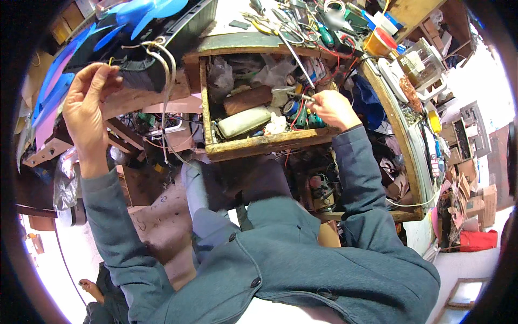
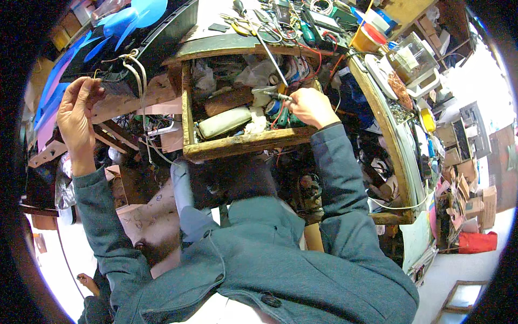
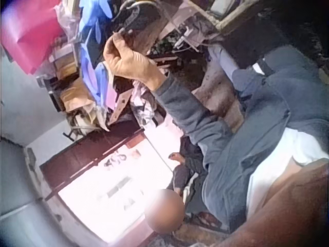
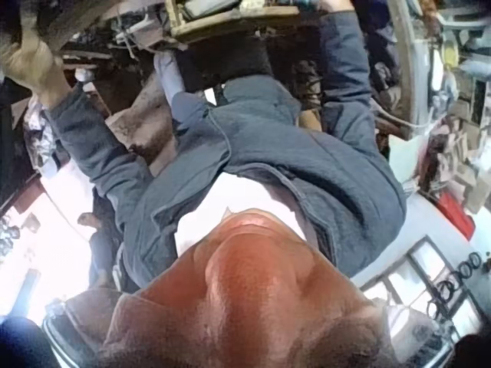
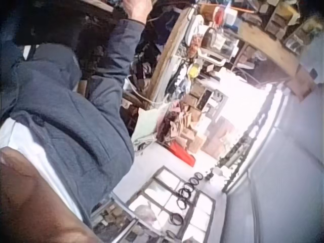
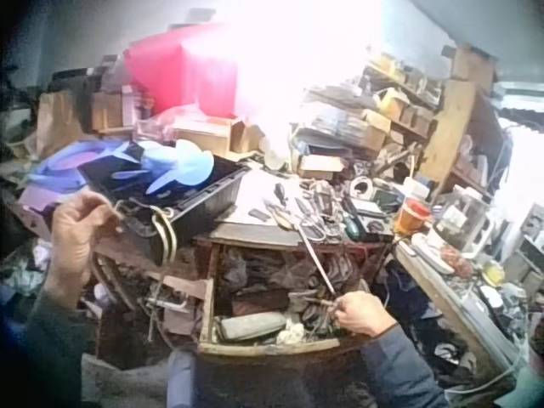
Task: The person works on a small electronic device, stripping and twisting wires, then attaching them to a blue fan blade assembly. They use a screwdriver to secure components and handle a small white connector. The task takes place at a cluttered workbench with various tools and parts visible.
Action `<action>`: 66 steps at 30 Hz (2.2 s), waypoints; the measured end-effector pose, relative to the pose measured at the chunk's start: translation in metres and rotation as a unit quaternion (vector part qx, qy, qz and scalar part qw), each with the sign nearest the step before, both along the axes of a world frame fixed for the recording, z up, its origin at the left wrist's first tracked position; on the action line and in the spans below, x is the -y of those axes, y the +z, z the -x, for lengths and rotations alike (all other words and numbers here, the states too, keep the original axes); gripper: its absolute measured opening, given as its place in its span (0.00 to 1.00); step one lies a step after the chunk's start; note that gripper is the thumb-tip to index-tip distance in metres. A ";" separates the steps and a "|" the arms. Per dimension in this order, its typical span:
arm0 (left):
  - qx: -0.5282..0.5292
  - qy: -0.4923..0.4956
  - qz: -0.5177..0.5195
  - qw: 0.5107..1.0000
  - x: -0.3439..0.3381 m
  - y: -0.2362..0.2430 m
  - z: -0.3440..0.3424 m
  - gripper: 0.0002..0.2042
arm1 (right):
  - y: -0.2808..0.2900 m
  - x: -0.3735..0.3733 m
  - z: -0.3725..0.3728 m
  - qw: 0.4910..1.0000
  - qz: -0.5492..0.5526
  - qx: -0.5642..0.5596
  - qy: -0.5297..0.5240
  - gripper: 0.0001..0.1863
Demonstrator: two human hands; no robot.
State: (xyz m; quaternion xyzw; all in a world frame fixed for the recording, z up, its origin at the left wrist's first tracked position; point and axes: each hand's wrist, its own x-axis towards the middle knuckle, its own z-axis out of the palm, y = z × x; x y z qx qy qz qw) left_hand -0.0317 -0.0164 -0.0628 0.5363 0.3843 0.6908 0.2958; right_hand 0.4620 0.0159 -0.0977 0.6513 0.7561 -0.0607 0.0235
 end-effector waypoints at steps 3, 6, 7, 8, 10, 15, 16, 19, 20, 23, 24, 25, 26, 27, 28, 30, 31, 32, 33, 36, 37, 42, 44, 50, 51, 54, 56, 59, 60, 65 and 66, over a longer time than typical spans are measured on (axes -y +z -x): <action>0.002 0.000 0.014 1.000 0.001 0.001 -0.001 0.08 | -0.034 -0.014 -0.020 0.979 0.029 -0.121 0.162 0.13; 0.006 -0.006 0.009 1.000 -0.001 -0.002 0.002 0.08 | -0.039 -0.022 0.000 0.947 0.127 -0.153 0.254 0.16; 0.008 0.001 0.004 1.000 -0.001 -0.001 0.000 0.08 | -0.041 -0.019 0.006 0.957 0.108 -0.132 0.236 0.17; 0.008 0.010 0.014 1.000 0.000 -0.002 0.002 0.08 | -0.045 -0.018 0.012 0.965 0.089 -0.111 0.219 0.18; 0.010 0.005 0.012 1.000 0.002 -0.001 0.004 0.08 | -0.055 -0.023 0.012 0.970 0.133 -0.068 0.189 0.21; -0.004 0.010 0.001 1.000 0.001 0.001 -0.002 0.08 | -0.045 -0.026 0.019 0.957 0.220 -0.003 0.188 0.20; -0.004 0.033 0.008 0.999 0.004 0.003 -0.003 0.08 | -0.041 -0.025 0.024 0.958 0.221 0.025 0.181 0.20; -0.026 0.040 0.013 0.999 0.007 0.006 -0.008 0.06 | -0.055 -0.034 0.010 0.945 0.242 0.019 0.218 0.19; -0.023 0.042 0.009 0.999 0.008 0.006 -0.011 0.06 | -0.052 -0.036 0.014 0.932 0.271 0.023 0.240 0.19; -0.040 0.058 0.024 0.997 0.008 0.008 -0.011 0.06 | -0.026 -0.026 0.017 0.943 0.250 -0.016 0.218 0.23; -0.026 0.047 0.021 0.998 0.007 0.007 -0.009 0.06 | -0.015 -0.019 0.019 0.953 0.223 -0.055 0.197 0.25; -0.023 0.044 0.019 0.999 0.006 0.008 -0.009 0.06 | -0.016 -0.024 0.014 0.951 0.235 -0.081 0.185 0.30; -0.021 0.040 0.018 0.999 0.006 0.008 -0.010 0.05 | -0.005 -0.020 0.015 0.945 0.241 -0.099 0.199 0.28; -0.027 0.048 0.019 0.998 0.006 0.007 -0.008 0.06 | 0.002 -0.020 0.016 0.941 0.252 -0.108 0.200 0.26; -0.030 0.046 0.023 0.998 0.006 0.007 -0.006 0.06 | 0.008 -0.021 0.015 0.936 0.264 -0.116 0.202 0.23; -0.028 0.067 0.031 0.997 0.012 0.005 -0.003 0.06 | 0.001 -0.017 0.019 0.923 0.168 -0.248 0.243 0.20; -0.037 0.065 0.018 0.997 0.007 0.008 -0.006 0.06 | 0.008 -0.019 0.014 0.932 0.147 -0.253 0.216 0.16; -0.049 0.068 0.019 0.996 0.006 0.008 -0.007 0.06 | 0.017 -0.009 0.022 0.888 0.240 -0.381 0.091 0.11; -0.051 0.057 0.003 0.997 0.002 0.010 -0.013 0.06 | 0.010 -0.010 0.017 0.868 0.221 -0.429 0.117 0.09; -0.028 0.038 0.028 0.998 0.004 0.008 -0.012 0.06 | 0.014 0.001 0.031 0.843 0.207 -0.483 0.112 0.10; -0.024 0.040 0.024 0.999 0.004 0.010 -0.014 0.06 | 0.009 0.000 0.033 0.836 0.197 -0.501 0.110 0.10; -0.054 0.073 0.036 0.995 0.018 0.017 -0.006 0.06 | 0.018 0.003 0.062 0.882 0.082 -0.437 0.155 0.16; -0.026 0.084 0.027 0.996 0.015 0.015 -0.018 0.06 | 0.020 0.012 0.071 0.898 -0.011 -0.396 0.189 0.17; 0.040 -0.007 0.021 0.999 0.010 0.021 -0.021 0.08 | 0.046 0.049 0.104 0.946 -0.196 -0.181 0.184 0.14; 0.048 -0.013 0.026 0.998 0.011 0.023 -0.022 0.08 | 0.053 0.052 0.110 0.944 -0.212 -0.171 0.187 0.13; 0.069 -0.024 0.034 0.997 0.014 0.028 -0.023 0.09 | 0.065 0.050 0.120 0.920 -0.208 -0.214 0.253 0.14; 0.074 -0.038 0.034 0.996 0.014 0.028 -0.018 0.09 | 0.072 0.042 0.127 0.901 -0.162 -0.230 0.330 0.17; 0.071 -0.046 0.052 0.995 0.014 0.031 -0.017 0.09 | 0.079 0.036 0.140 0.893 -0.053 -0.266 0.358 0.19; 0.068 -0.050 0.055 0.995 0.014 0.032 -0.017 0.09 | 0.082 0.037 0.148 0.877 -0.029 -0.320 0.358 0.19; 0.048 -0.074 0.078 0.993 0.014 0.038 -0.021 0.09 | 0.092 0.026 0.175 0.836 -0.066 -0.375 0.396 0.19; 0.048 -0.087 0.078 0.992 0.013 0.038 -0.024 0.09 | 0.092 0.027 0.183 0.815 0.025 -0.465 0.346 0.16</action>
